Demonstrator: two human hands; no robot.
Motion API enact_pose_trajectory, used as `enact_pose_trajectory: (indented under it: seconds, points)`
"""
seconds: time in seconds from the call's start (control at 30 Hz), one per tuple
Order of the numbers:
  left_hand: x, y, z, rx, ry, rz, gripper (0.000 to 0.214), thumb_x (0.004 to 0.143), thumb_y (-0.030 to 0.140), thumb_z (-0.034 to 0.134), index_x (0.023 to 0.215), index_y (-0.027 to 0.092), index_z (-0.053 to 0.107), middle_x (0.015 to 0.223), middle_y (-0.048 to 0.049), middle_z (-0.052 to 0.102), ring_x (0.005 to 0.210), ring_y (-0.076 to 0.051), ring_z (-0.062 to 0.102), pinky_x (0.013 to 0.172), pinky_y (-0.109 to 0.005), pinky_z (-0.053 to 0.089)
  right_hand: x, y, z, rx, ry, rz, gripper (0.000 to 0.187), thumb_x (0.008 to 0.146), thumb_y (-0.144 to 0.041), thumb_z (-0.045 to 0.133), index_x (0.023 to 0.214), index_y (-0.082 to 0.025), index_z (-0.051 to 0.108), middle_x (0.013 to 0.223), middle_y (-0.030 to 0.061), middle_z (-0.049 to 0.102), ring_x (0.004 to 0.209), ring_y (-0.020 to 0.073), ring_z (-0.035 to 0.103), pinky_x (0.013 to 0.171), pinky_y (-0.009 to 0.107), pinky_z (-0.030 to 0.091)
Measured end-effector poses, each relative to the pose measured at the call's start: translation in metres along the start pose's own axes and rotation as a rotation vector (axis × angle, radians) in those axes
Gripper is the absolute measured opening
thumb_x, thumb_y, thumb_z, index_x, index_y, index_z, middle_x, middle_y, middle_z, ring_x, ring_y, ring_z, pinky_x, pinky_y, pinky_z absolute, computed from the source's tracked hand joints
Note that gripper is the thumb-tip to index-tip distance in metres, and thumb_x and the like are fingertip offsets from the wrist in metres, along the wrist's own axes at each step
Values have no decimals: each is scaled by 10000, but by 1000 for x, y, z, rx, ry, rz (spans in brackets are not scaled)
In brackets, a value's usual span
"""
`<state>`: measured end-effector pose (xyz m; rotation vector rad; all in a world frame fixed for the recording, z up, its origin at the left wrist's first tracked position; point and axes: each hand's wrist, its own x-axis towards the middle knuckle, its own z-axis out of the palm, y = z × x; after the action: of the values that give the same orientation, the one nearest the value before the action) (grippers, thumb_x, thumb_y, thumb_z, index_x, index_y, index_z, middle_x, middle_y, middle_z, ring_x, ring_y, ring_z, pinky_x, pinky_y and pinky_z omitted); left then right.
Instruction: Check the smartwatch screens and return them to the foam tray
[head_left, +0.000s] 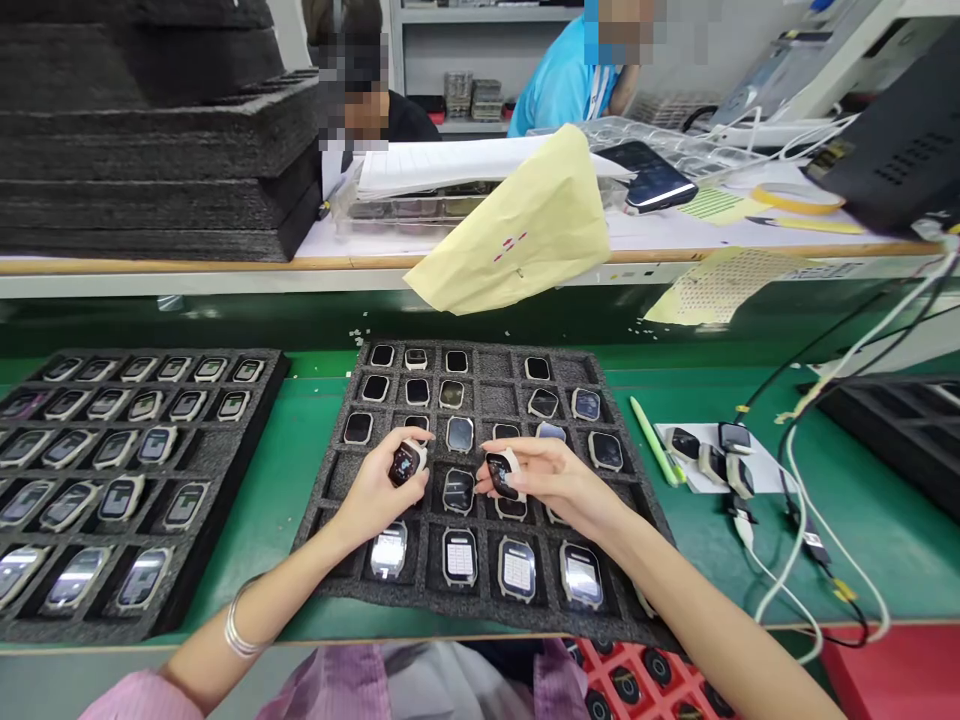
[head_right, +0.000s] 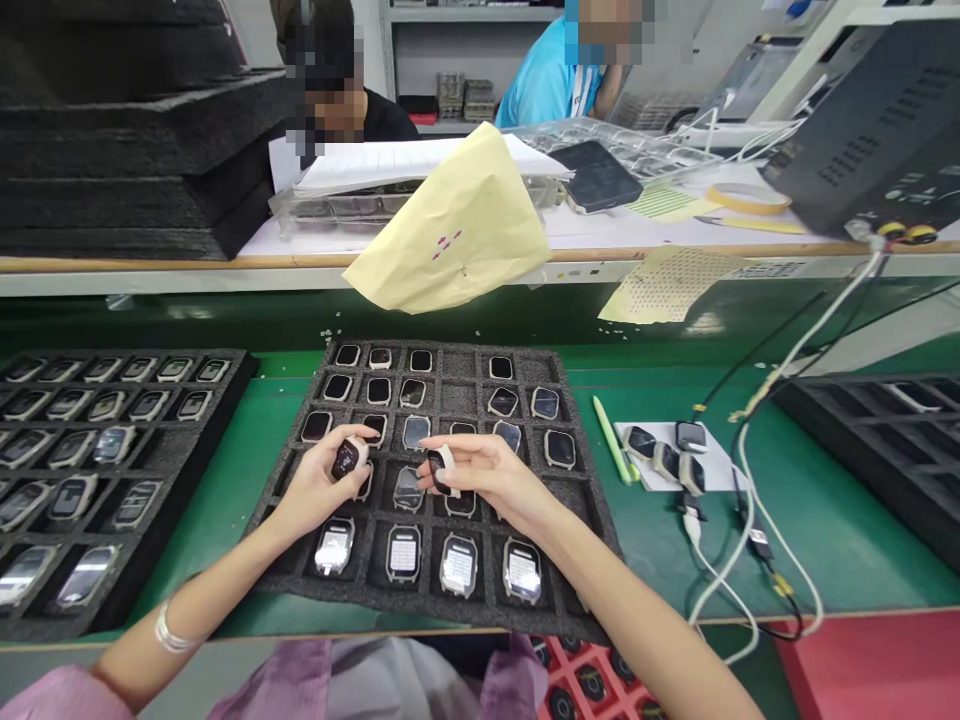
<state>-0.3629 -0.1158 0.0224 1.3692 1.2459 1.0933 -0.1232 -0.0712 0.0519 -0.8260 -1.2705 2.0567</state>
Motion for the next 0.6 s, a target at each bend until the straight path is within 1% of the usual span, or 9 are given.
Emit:
enact_pose_trajectory:
  seconds: [0.23, 0.4, 0.5, 0.6]
  points:
    - [-4, -1, 2, -10, -69, -23, 345, 783, 166, 563, 1126, 203, 543, 826, 16, 526, 626, -116, 470, 612, -224, 401, -4, -1, 3, -10, 4, 3, 376, 719, -224, 797, 1081, -167, 714, 937, 100, 739, 856, 251, 712, 823, 362, 508]
    - [-5, 0, 2, 43, -39, 28, 340, 772, 145, 564, 1106, 199, 547, 818, 14, 533, 716, -142, 507, 652, -228, 398, -6, -2, 5, -13, 2, 17, 379, 722, -231, 795, 1087, -173, 712, 938, 94, 740, 872, 255, 709, 826, 369, 509]
    - [-5, 0, 2, 56, -74, 43, 342, 787, 129, 542, 1121, 202, 527, 818, 19, 532, 720, -135, 508, 668, -227, 400, -7, -2, 6, -17, 6, 36, 388, 715, -228, 797, 1089, -171, 710, 933, 89, 741, 876, 258, 708, 822, 373, 512]
    - [-6, 2, 2, 56, -101, 46, 353, 803, 138, 535, 1149, 204, 506, 825, 22, 528, 719, -130, 501, 671, -225, 400, -7, -2, 7, -15, 12, 25, 399, 714, -235, 798, 1096, -166, 705, 923, 91, 740, 877, 255, 704, 820, 378, 515]
